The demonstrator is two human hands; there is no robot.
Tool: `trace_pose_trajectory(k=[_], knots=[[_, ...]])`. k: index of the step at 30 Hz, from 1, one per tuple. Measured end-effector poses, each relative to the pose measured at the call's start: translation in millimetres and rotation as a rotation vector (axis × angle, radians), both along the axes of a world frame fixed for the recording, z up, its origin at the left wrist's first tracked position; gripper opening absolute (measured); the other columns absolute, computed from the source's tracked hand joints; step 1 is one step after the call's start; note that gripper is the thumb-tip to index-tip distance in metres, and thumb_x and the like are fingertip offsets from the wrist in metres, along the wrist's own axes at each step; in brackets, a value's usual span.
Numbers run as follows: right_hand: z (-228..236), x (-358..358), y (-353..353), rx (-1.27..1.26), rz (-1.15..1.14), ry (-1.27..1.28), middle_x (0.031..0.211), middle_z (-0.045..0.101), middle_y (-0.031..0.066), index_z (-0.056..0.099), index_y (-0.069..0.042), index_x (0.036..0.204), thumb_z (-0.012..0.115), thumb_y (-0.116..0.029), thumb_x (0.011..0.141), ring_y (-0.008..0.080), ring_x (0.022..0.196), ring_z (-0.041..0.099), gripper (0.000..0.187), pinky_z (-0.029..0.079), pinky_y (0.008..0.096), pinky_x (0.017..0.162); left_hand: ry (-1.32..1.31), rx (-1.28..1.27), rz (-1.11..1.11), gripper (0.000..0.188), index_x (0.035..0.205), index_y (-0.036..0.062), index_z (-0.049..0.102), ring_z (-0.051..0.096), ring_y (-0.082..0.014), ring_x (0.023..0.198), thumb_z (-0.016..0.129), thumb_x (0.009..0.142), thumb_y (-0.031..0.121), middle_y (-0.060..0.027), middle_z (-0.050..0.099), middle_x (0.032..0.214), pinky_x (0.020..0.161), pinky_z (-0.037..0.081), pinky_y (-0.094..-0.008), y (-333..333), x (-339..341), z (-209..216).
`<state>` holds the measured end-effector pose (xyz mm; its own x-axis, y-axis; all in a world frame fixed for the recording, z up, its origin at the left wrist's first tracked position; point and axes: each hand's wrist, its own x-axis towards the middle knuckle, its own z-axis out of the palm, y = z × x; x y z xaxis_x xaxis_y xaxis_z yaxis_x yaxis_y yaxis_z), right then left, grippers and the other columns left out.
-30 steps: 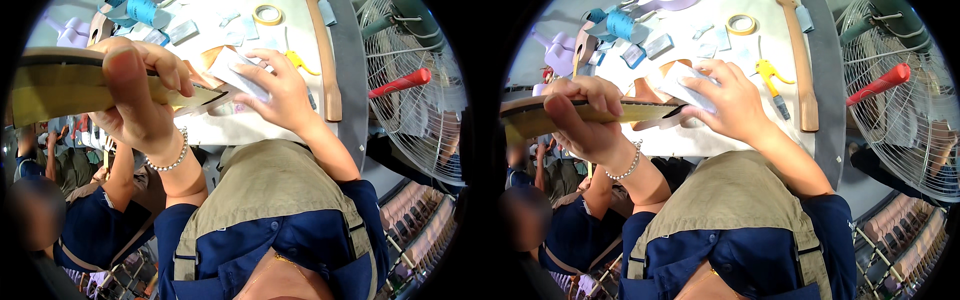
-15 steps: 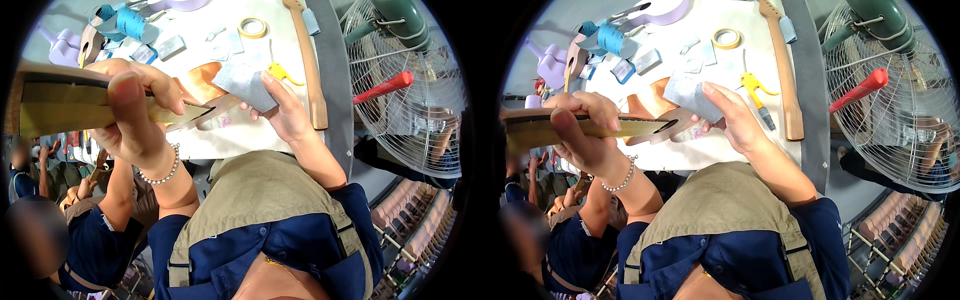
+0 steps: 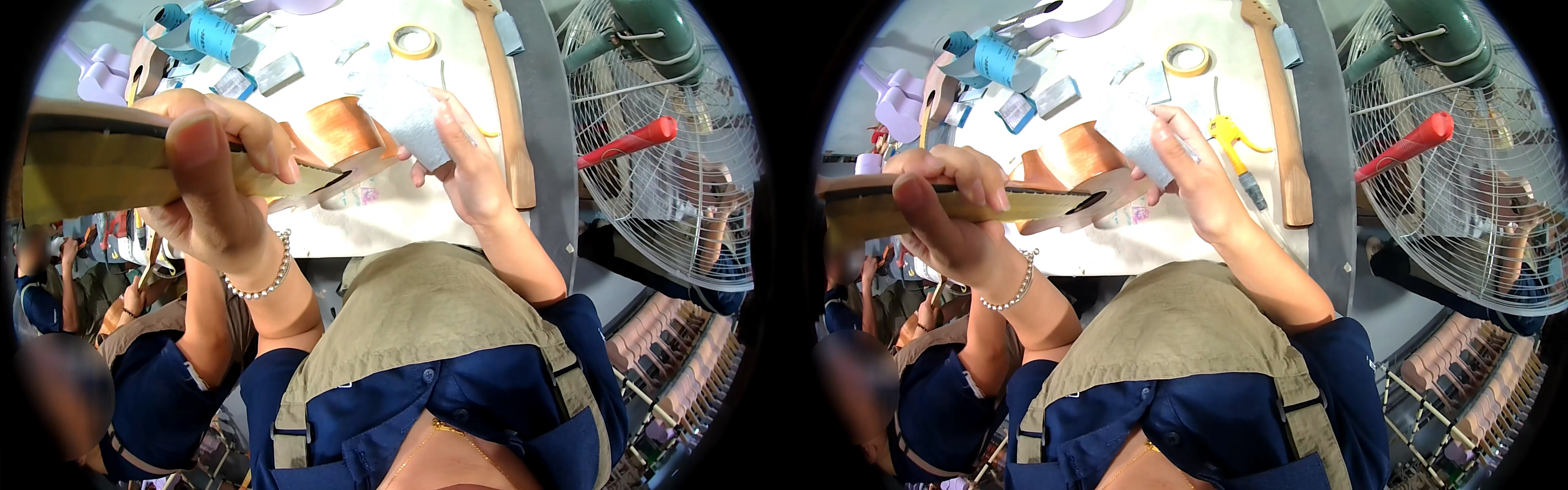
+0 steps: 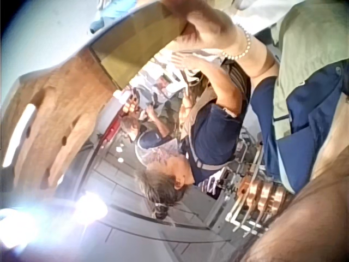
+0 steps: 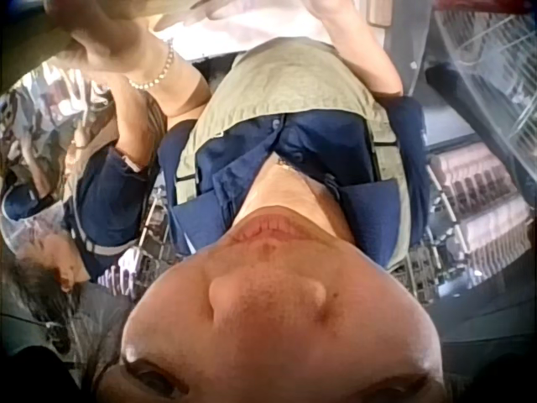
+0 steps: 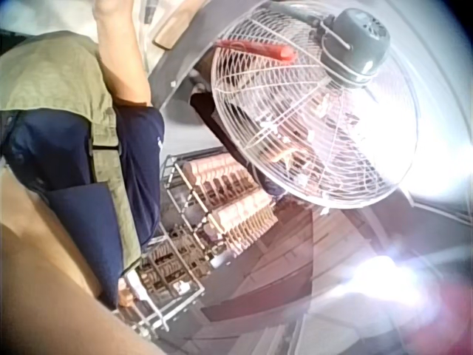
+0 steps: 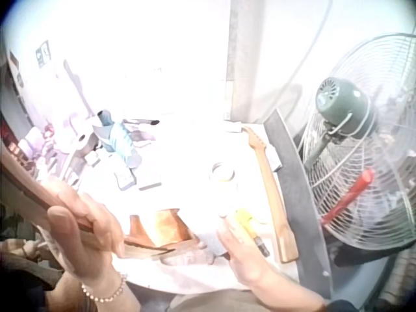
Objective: The person sands the body and neck of a wooden guitar using sandpaper. The person repeatedly picks up unfinished guitar bodies from a rack, sands them on a workbench, and returns them to the rack.
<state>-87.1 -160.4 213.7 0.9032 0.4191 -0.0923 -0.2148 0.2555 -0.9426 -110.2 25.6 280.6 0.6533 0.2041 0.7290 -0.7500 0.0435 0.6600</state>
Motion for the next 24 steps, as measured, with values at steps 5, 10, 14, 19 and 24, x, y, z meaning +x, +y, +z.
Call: trace_pose_trajectory(k=[5,10,14,19,24], knots=[[-10,1,9,-0.726,-0.277,-1.036,0.108,0.052,0.0034,0.058,-0.019,0.114,0.063,-0.032,0.077,0.0178,0.087,0.049,0.039,0.042,0.029,0.069,-0.005,0.088,-0.034,0.033,0.087,0.0037,0.046,0.042,-0.0149,0.038,0.045,0.094,0.035,-0.0078,0.044,0.053,0.036,0.033,-0.0246,6,0,-2],[-16,-5,24,-1.01,-0.325,-1.453,0.111,0.05,0.0019,0.063,-0.026,0.106,0.069,-0.026,0.062,0.0198,0.087,0.046,0.044,0.036,0.0304,0.07,0.045,0.123,0.025,0.034,0.09,0.0041,0.047,0.039,-0.0149,0.037,0.043,0.095,0.038,-0.0084,0.045,0.054,0.036,0.033,-0.0239,7,-7,5],[-6,-6,26,-0.934,-0.265,-1.392,0.113,0.05,0.0025,0.063,-0.026,0.104,0.068,-0.027,0.06,0.0209,0.087,0.045,0.044,0.036,0.0324,0.07,0.063,0.143,-0.01,0.034,0.093,0.0056,0.05,0.039,-0.0139,0.038,0.042,0.095,0.039,-0.0078,0.046,0.055,0.037,0.034,-0.0229,11,-6,7],[-10,-9,35,-0.965,-0.36,-1.497,0.111,0.052,0.0034,0.063,-0.022,0.104,0.067,-0.023,0.06,0.0212,0.088,0.045,0.044,0.035,0.0327,0.068,0.082,0.029,-0.012,0.034,0.093,0.0064,0.051,0.04,-0.0132,0.04,0.042,0.095,0.039,-0.0074,0.048,0.058,0.039,0.035,-0.0223,9,-3,6],[-1,-3,40,-1.002,-0.331,-1.478,0.11,0.052,0.0041,0.063,-0.018,0.103,0.066,-0.022,0.06,0.0213,0.089,0.045,0.043,0.034,0.0324,0.069,0.107,0.025,0.006,0.035,0.092,0.0063,0.053,0.042,-0.0144,0.041,0.041,0.095,0.039,-0.0081,0.049,0.058,0.04,0.035,-0.024,8,5,7]])
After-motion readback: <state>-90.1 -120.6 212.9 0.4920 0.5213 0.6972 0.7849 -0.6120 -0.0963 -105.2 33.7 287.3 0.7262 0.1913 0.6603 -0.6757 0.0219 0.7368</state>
